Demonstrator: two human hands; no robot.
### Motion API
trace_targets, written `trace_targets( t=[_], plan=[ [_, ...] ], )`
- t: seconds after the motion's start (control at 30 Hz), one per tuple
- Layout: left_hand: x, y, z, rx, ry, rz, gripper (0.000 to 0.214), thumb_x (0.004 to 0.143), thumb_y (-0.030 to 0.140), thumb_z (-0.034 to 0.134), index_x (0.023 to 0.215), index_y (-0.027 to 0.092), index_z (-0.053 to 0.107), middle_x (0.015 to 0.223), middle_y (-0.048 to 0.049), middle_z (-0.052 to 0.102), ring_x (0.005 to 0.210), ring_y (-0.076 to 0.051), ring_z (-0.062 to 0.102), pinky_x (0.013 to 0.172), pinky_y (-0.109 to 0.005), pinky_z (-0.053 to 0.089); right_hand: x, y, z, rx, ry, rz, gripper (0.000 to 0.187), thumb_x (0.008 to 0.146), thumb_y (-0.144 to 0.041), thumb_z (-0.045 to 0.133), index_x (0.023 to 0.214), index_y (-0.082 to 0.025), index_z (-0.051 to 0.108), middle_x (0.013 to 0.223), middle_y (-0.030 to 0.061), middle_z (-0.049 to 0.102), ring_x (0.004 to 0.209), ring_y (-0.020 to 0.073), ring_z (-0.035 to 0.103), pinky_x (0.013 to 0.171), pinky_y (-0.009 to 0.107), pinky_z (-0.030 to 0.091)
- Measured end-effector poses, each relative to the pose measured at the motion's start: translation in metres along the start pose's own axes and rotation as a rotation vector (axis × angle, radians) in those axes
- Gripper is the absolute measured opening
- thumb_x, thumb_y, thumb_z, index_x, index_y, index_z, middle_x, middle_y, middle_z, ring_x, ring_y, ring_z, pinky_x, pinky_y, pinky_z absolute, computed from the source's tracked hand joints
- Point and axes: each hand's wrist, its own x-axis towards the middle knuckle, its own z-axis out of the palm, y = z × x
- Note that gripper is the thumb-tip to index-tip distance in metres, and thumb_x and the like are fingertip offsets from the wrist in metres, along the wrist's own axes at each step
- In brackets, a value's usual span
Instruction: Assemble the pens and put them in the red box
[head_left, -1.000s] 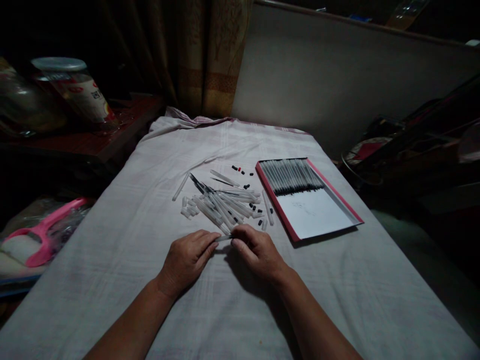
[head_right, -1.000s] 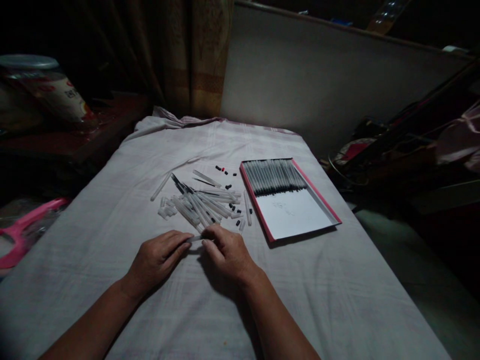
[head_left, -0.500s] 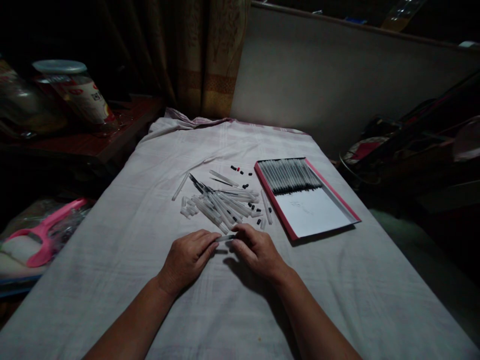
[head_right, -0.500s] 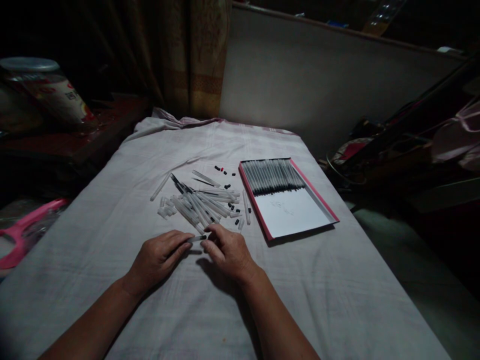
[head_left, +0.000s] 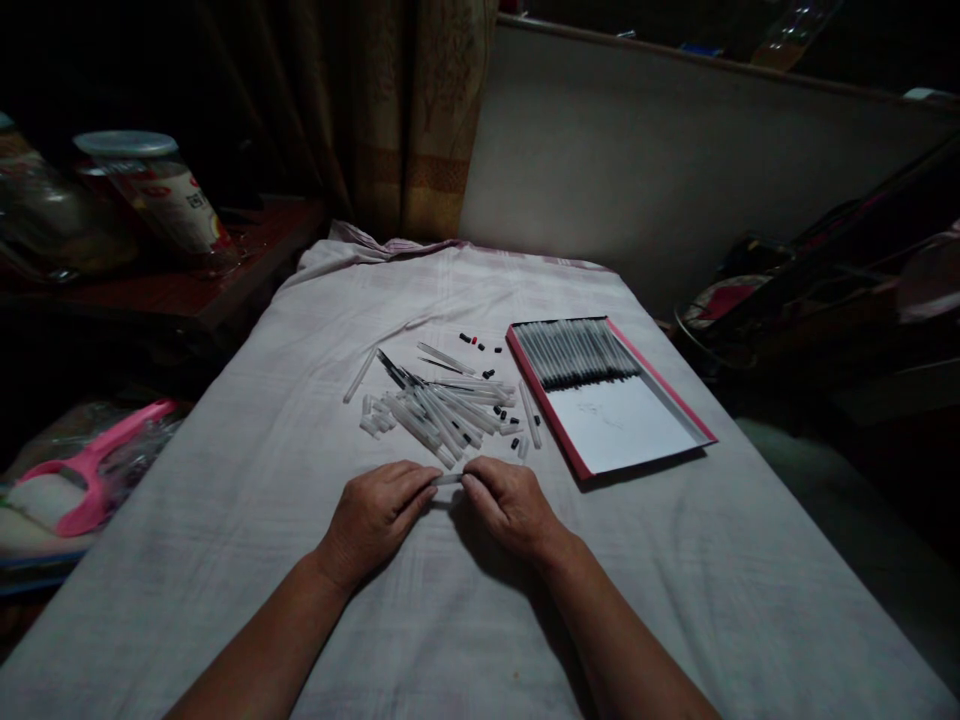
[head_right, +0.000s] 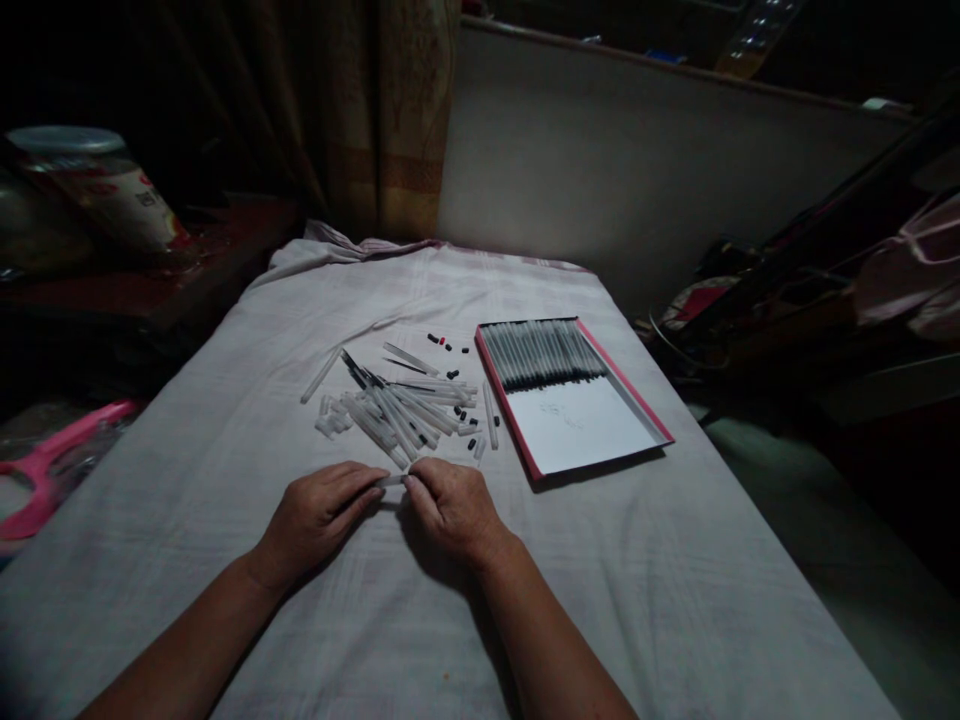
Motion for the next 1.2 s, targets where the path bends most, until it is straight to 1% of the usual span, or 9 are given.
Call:
trace_targets(
  t=[0.23, 0.43, 0.6, 0.67, 0.77, 0.8, 0.9, 1.03, 1.2],
  plan=[
    [0.001, 0.001, 0.002, 0.046, 0.036, 0.035, 0.018, 0.094, 0.026, 0.056, 0.105, 0.020, 0.069, 0.091, -0.0053, 0.075, 0.080, -0.016, 0.070, 0.072, -0.026, 0.055, -0.001, 0.004, 0.008, 0.043, 0.019, 0.077, 0.039, 0.095, -0.034, 0.040, 0.060, -0.021, 0.051, 0.054, -0.0010, 0.051, 0.053, 0.0128, 0.047, 0.055, 0.024, 0.033],
    [0.002, 0.002, 0.004, 0.060, 0.070, 0.063, 0.018, 0.094, 0.025, 0.056, 0.104, 0.020, 0.069, 0.090, -0.0056, 0.075, 0.079, -0.016, 0.070, 0.072, -0.026, 0.055, -0.003, 0.004, 0.007, 0.094, 0.047, 0.090, 0.031, 0.094, -0.034, 0.041, 0.070, -0.021, 0.055, 0.062, -0.0006, 0.056, 0.059, 0.0137, 0.052, 0.059, 0.024, 0.036],
    [0.003, 0.002, 0.009, 0.096, 0.104, 0.095, 0.018, 0.093, 0.025, 0.057, 0.106, 0.020, 0.069, 0.091, -0.0065, 0.075, 0.079, -0.016, 0.069, 0.072, -0.028, 0.055, -0.005, 0.007, 0.010, 0.151, 0.078, 0.151, 0.040, 0.095, -0.039, 0.040, 0.060, -0.022, 0.047, 0.055, -0.0018, 0.050, 0.054, 0.0130, 0.050, 0.056, 0.024, 0.036],
    [0.004, 0.002, 0.011, 0.104, 0.099, 0.095, 0.019, 0.093, 0.024, 0.057, 0.107, 0.020, 0.068, 0.092, -0.0064, 0.075, 0.079, -0.017, 0.069, 0.073, -0.028, 0.055, -0.005, 0.009, 0.010, 0.207, 0.067, 0.170, 0.036, 0.095, -0.039, 0.041, 0.066, -0.021, 0.054, 0.058, -0.0012, 0.055, 0.056, 0.0136, 0.054, 0.058, 0.023, 0.039],
    [0.007, 0.003, 0.012, 0.093, 0.080, 0.082, 0.018, 0.093, 0.024, 0.056, 0.106, 0.019, 0.068, 0.092, -0.0063, 0.074, 0.080, -0.017, 0.069, 0.073, -0.027, 0.055, -0.007, 0.009, 0.008, 0.254, 0.063, 0.158, 0.021, 0.092, -0.034, 0.049, 0.088, -0.021, 0.065, 0.070, 0.0004, 0.066, 0.066, 0.0152, 0.060, 0.064, 0.024, 0.044],
    [0.009, 0.004, 0.013, 0.084, 0.069, 0.077, 0.018, 0.094, 0.024, 0.056, 0.105, 0.019, 0.068, 0.092, -0.0064, 0.074, 0.081, -0.017, 0.069, 0.073, -0.027, 0.055, -0.007, 0.010, 0.007, 0.253, 0.075, 0.150, 0.019, 0.091, -0.033, 0.052, 0.090, -0.021, 0.066, 0.073, 0.0009, 0.068, 0.068, 0.0157, 0.061, 0.065, 0.024, 0.044],
    [0.014, 0.004, 0.013, 0.061, 0.028, 0.066, 0.019, 0.095, 0.027, 0.054, 0.104, 0.019, 0.069, 0.090, -0.0057, 0.074, 0.079, -0.017, 0.070, 0.071, -0.026, 0.054, -0.008, 0.012, 0.005, 0.262, 0.119, 0.136, 0.023, 0.089, -0.032, 0.052, 0.078, -0.020, 0.068, 0.069, 0.0012, 0.067, 0.066, 0.0154, 0.060, 0.065, 0.024, 0.045],
    [0.019, 0.005, 0.017, 0.039, 0.000, 0.060, 0.021, 0.095, 0.030, 0.054, 0.103, 0.019, 0.070, 0.089, -0.0056, 0.075, 0.078, -0.017, 0.069, 0.071, -0.026, 0.053, -0.008, 0.017, 0.006, 0.388, 0.154, 0.178, 0.034, 0.088, -0.038, 0.050, 0.067, -0.018, 0.067, 0.059, 0.0000, 0.062, 0.059, 0.0140, 0.058, 0.059, 0.023, 0.045],
    [0.031, 0.007, 0.018, 0.037, -0.077, 0.069, 0.023, 0.096, 0.030, 0.052, 0.105, 0.019, 0.070, 0.091, -0.0067, 0.073, 0.081, -0.018, 0.068, 0.073, -0.028, 0.052, -0.006, 0.020, 0.007, 0.593, 0.198, 0.273, 0.031, 0.083, -0.045, 0.058, 0.083, -0.018, 0.074, 0.066, 0.0016, 0.068, 0.056, 0.0145, 0.059, 0.054, 0.024, 0.047]
  ],
)
